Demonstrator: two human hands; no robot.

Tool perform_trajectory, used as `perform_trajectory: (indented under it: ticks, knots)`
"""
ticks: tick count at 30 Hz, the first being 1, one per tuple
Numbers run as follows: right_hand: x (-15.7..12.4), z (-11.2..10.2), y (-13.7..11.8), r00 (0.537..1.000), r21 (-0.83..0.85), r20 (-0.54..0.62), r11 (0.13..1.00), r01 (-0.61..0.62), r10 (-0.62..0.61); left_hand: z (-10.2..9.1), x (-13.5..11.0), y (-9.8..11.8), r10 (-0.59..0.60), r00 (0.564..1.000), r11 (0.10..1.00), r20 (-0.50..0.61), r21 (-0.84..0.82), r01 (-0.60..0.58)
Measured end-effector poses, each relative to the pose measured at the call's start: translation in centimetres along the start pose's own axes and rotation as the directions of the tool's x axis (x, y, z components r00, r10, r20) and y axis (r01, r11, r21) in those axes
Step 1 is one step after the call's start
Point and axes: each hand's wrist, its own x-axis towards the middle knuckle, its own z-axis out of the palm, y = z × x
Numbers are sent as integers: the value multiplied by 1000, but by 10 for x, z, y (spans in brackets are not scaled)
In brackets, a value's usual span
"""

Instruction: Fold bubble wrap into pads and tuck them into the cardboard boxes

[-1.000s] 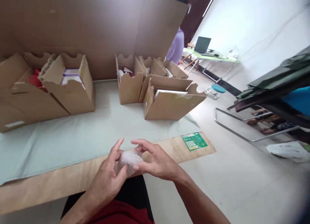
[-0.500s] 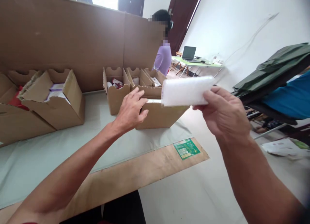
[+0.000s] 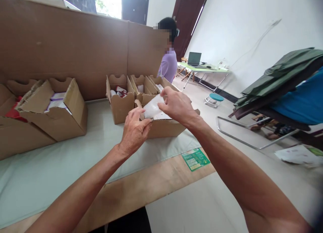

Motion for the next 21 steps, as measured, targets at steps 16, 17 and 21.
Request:
perform_trajectory:
  ticks: [16,17,21]
  knots:
    - [26,24,-22,836,-54,495,952,301,-236,9,-4,-10,-50,998,994,-24,-97,47]
    - [27,23,-20,816,-1,519,954,300,-255,9,-8,-9,-72,997,991,-28,-117,68]
    - [21,15,-8,849,151,436,954,259,-299,7,-21,-5,-219,973,960,-80,-196,200]
